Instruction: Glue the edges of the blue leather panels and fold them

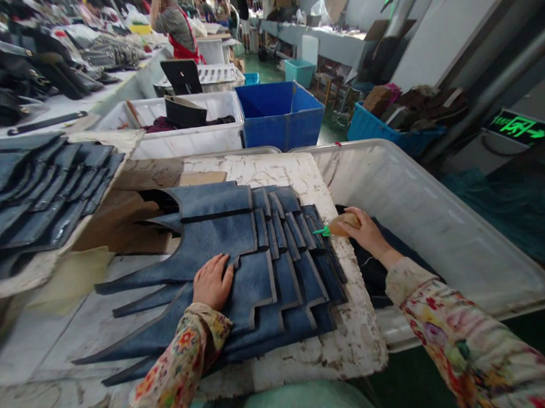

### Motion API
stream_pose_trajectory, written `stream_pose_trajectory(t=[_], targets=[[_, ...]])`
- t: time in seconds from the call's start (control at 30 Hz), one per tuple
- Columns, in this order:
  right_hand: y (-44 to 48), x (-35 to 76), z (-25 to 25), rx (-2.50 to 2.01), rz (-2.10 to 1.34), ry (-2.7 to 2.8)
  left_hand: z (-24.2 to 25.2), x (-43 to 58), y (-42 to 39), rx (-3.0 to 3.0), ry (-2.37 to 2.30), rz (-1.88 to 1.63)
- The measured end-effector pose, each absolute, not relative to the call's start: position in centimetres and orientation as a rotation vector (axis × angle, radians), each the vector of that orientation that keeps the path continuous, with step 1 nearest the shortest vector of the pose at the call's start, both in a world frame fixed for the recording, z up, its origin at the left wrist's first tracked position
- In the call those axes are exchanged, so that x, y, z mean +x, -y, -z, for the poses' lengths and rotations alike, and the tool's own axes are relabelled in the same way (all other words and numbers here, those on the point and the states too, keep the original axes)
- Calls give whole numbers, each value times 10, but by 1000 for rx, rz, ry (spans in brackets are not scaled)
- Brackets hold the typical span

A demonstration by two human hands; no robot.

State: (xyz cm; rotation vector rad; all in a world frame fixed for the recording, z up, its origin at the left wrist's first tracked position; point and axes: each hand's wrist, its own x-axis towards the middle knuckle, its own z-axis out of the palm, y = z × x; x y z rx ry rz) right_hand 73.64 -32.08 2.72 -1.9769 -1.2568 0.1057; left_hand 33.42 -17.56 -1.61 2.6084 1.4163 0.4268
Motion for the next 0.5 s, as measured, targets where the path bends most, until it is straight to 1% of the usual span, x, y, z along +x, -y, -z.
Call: stream_pose_trajectory(t=[0.3, 0.5], targets=[[276, 751, -25, -2043, -1, 1227, 18, 332, 175, 2618, -1406, -440], [257, 758, -35, -2106, -74, 1170, 18, 332, 175, 2620, -1406, -446]])
